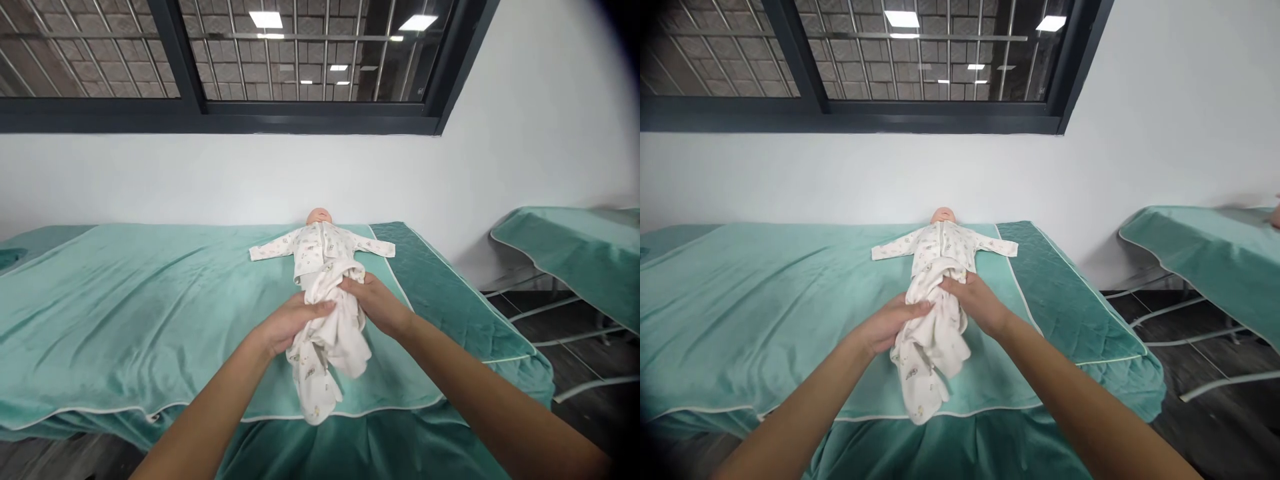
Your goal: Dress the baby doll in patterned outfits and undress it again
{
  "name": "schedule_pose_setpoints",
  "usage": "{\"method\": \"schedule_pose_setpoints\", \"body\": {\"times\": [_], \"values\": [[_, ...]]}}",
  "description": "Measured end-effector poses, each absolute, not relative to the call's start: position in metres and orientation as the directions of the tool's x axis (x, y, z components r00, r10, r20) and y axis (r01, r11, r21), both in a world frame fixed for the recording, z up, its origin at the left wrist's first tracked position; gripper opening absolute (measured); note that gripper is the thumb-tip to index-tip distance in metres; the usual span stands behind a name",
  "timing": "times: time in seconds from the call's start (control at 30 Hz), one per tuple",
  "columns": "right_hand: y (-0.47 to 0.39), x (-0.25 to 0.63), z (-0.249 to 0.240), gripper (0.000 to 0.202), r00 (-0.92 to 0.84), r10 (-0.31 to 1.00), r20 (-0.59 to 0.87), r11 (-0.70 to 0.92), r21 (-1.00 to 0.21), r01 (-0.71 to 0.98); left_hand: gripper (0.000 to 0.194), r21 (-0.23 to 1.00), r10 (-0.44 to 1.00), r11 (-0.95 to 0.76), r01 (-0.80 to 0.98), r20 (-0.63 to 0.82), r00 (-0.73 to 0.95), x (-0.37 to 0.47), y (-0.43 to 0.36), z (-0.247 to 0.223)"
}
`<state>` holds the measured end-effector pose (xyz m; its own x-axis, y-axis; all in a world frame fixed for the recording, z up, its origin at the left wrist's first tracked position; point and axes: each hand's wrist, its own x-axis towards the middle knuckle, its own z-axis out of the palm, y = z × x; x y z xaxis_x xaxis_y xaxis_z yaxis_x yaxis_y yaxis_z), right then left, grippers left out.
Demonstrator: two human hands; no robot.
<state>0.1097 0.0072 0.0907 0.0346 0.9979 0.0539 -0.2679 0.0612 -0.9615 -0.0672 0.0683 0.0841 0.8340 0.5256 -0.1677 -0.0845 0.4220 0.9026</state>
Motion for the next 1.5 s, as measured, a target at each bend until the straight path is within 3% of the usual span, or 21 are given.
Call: {"method": "schedule_pose_setpoints", "body": {"times": [0.07,0.2,0.3,0.4,0.5,0.63,0.77,0.93,1.07,1.17,1.27,1.37,1.5], "values": [[0.011,0.112,0.089,0.044,0.106,0.993,0.045,0.079,-0.935,-0.347,0.053,0.890,0.510,0.445,-0.096,-0.164,0.844,-0.066,0.069,0.080],[0.008,0.110,0.081,0.048,0.129,0.991,-0.042,0.017,-0.906,-0.423,0.049,0.821,0.677,0.458,-0.340,-0.074,0.732,-0.058,0.071,0.070],[-0.005,0.106,0.065,0.048,0.094,0.991,-0.096,-0.048,-0.906,-0.420,0.050,0.830,0.713,0.440,-0.344,-0.090,0.695,-0.053,0.070,0.061],[-0.020,0.104,0.041,0.051,0.087,0.982,-0.170,-0.125,-0.918,-0.377,0.045,0.924,0.771,0.319,-0.212,-0.123,0.624,-0.051,0.068,0.049],[-0.029,0.104,0.015,0.053,0.201,0.951,-0.234,-0.184,-0.953,-0.240,0.034,0.996,0.795,0.081,0.035,-0.086,0.601,-0.049,0.065,0.040],[-0.030,0.102,-0.001,0.048,0.367,0.913,-0.179,-0.183,-0.983,-0.023,0.022,0.893,0.784,-0.269,0.360,-0.013,0.620,-0.047,0.062,0.040],[-0.028,0.101,-0.005,0.041,0.407,0.910,-0.086,-0.136,-0.986,0.096,0.020,0.799,0.773,-0.375,0.470,-0.010,0.634,-0.047,0.059,0.043],[-0.031,0.101,-0.017,0.037,0.429,0.903,-0.014,-0.059,-0.994,0.092,0.029,0.898,0.702,-0.273,0.345,-0.059,0.709,-0.051,0.057,0.041],[-0.033,0.102,-0.020,0.040,0.446,0.895,0.005,-0.005,-1.000,0.021,0.040,0.984,0.637,0.027,0.175,-0.152,0.756,-0.055,0.052,0.043],[-0.031,0.106,-0.016,0.040,0.465,0.885,0.002,0.043,-0.996,-0.077,0.048,0.955,0.580,0.284,0.088,-0.244,0.777,-0.054,0.049,0.049],[-0.022,0.112,-0.014,0.035,0.490,0.871,0.027,0.116,-0.982,-0.152,0.052,0.901,0.547,0.433,0.029,-0.287,0.787,-0.051,0.053,0.054],[-0.007,0.118,-0.016,0.034,0.518,0.854,0.039,0.160,-0.968,-0.191,0.051,0.892,0.566,0.452,-0.022,-0.267,0.780,-0.044,0.064,0.056],[0.015,0.127,-0.021,0.034,0.565,0.819,0.103,0.191,-0.977,-0.099,0.041,0.946,0.664,0.322,-0.016,-0.214,0.716,-0.031,0.082,0.060]]}}
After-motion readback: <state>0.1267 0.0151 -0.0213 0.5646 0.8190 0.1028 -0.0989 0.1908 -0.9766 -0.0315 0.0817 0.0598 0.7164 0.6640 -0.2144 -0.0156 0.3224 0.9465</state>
